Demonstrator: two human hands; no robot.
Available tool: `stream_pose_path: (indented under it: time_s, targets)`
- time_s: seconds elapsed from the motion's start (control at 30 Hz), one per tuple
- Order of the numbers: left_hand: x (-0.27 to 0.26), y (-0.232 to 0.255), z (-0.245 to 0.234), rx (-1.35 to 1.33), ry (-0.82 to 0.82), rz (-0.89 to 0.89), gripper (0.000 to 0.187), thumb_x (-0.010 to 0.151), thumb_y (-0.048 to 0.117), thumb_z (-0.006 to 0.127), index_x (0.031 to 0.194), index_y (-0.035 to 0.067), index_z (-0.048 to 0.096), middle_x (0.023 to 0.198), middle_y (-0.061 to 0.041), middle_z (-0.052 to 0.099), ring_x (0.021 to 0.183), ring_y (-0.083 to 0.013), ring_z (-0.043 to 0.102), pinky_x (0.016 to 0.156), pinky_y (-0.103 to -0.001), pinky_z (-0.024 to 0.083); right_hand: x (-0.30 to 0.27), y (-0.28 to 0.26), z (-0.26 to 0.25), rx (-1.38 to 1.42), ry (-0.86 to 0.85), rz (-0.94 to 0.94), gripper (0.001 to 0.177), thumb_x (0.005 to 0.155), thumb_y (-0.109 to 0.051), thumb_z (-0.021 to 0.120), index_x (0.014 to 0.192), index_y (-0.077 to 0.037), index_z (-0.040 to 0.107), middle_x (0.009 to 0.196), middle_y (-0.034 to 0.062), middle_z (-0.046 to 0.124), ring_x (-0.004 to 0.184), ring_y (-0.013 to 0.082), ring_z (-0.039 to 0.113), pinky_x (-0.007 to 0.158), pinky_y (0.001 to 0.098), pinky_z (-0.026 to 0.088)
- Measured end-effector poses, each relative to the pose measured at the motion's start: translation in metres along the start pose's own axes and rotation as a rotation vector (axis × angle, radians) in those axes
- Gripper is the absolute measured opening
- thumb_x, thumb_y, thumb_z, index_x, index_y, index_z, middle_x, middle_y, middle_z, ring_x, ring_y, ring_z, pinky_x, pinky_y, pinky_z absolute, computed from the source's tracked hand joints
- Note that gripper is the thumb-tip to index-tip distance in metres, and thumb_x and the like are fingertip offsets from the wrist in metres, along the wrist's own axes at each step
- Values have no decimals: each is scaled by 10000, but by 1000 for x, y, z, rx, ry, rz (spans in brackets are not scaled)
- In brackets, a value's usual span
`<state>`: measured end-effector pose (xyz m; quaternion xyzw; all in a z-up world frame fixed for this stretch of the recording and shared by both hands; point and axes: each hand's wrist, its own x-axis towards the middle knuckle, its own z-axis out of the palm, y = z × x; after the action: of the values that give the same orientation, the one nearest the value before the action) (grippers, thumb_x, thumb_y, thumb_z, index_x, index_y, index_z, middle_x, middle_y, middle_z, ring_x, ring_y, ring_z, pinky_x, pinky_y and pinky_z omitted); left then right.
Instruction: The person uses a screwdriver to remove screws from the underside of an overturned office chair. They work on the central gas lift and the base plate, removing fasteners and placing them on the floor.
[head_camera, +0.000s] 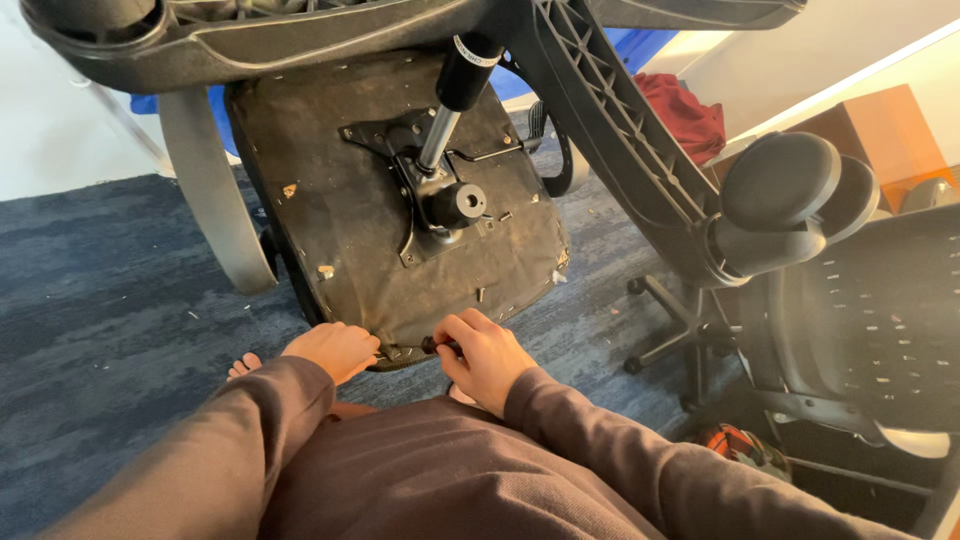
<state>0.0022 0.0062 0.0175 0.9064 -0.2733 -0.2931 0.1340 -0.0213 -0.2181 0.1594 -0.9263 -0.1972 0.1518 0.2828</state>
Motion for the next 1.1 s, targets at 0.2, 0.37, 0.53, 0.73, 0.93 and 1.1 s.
stream_pose_path:
  time_s: [0.2, 0.37, 0.53, 0.73, 0.93, 1.1]
  targets:
    - [0, 0, 5, -5, 112, -29, 297, 965, 349, 620, 1105, 87, 615, 896, -92, 718, 872, -333, 717, 733, -427, 579, -2, 4, -1, -7, -16, 8, 125, 918, -136, 660, 1031, -84, 650, 1005, 119, 652, 770, 277, 705, 705, 370, 588]
    - [6, -11, 21, -139, 106, 32, 215, 910, 302, 650, 1015, 122, 702, 935, -68, 717, 908, -301, 714, 773, -418, 569, -2, 5, 0, -6, -18, -9, 123, 920, -134, 659, 1030, -81, 647, 1007, 119, 650, 783, 269, 708, 712, 365, 592]
    - [10, -17, 29, -78, 200, 52, 196, 923, 256, 606, 1014, 123, 717, 999, -52, 725, 951, -300, 714, 817, -418, 565, -2, 3, -1, 0, -16, -9, 123, 918, -129, 654, 1031, -82, 654, 1011, 117, 651, 770, 271, 706, 710, 367, 588]
    - [3, -6, 14, 45, 78, -15, 276, 998, 368, 595, 1069, 107, 655, 998, -72, 696, 978, -292, 701, 836, -404, 559, -1, 1, -1, -1, -18, -16, 126, 920, -129, 651, 1036, -79, 649, 1003, 111, 651, 773, 267, 707, 710, 366, 587]
    - [0, -9, 15, -42, 81, 58, 201, 940, 267, 630, 1080, 127, 662, 1012, -70, 684, 986, -312, 679, 823, -438, 547, -2, 3, 1, 12, 20, -29, 122, 913, -119, 658, 1029, -84, 645, 984, 112, 651, 785, 287, 708, 713, 379, 584]
    - [-1, -14, 14, 14, 80, 64, 156, 948, 220, 636, 1070, 128, 668, 1039, -64, 700, 1032, -316, 674, 855, -443, 545, 1, 6, 4, 26, 59, -40, 137, 900, -115, 673, 1029, -86, 641, 971, 119, 647, 818, 324, 698, 721, 402, 576]
